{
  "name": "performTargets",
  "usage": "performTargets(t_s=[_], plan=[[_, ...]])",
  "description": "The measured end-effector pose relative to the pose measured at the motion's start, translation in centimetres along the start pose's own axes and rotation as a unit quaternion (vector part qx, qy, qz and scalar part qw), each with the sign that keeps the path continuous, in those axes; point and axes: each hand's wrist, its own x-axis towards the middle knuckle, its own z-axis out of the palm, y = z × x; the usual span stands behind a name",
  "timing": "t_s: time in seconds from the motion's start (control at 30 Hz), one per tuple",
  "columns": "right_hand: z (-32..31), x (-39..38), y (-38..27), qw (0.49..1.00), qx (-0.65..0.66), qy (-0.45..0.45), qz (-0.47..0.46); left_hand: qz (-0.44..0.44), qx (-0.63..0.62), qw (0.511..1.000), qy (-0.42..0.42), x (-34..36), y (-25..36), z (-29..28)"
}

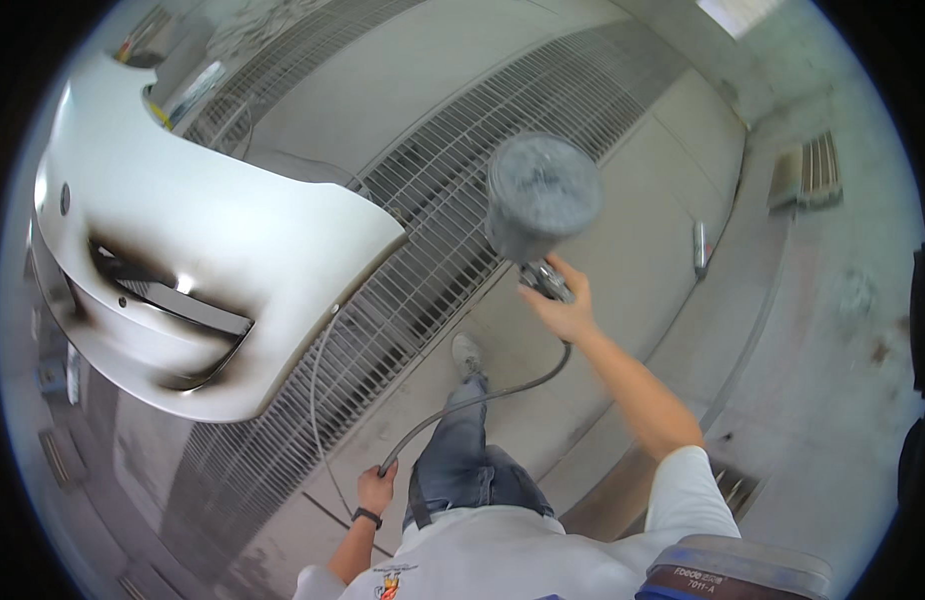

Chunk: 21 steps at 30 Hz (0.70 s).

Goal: The person wipes a white car bumper with a yellow cloth, then uses a spray gun to apply black paint to the bumper's surface. The bumper is mounted on a stand in a paint booth.

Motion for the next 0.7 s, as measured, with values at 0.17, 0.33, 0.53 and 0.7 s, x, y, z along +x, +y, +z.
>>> performTargets(t_s=[0.17, 0.33, 0.53, 0.7], plan=[[-7.4, 8.8, -4.4, 0.936, -0.030, -0.219, -0.275, 0.042, -0.035, 0.998, -0.029, 5.1, 12.4, 3.9], [-6.5, 17.6, -0.8, 0.869, -0.018, -0.457, -0.188, -0.050, -0.037, 0.997, -0.046, 5.5, 21.6, 4.7], [-2.2, 27.1, 7.5, 0.753, -0.028, -0.573, -0.323, -0.100, -0.042, 0.993, 0.034, 4.5, 30.8, 14.6], [1.9, 35.1, 12.6, 0.639, 0.026, -0.643, -0.422, -0.238, -0.187, 0.950, 0.082, 4.1, 47.6, 21.6]])
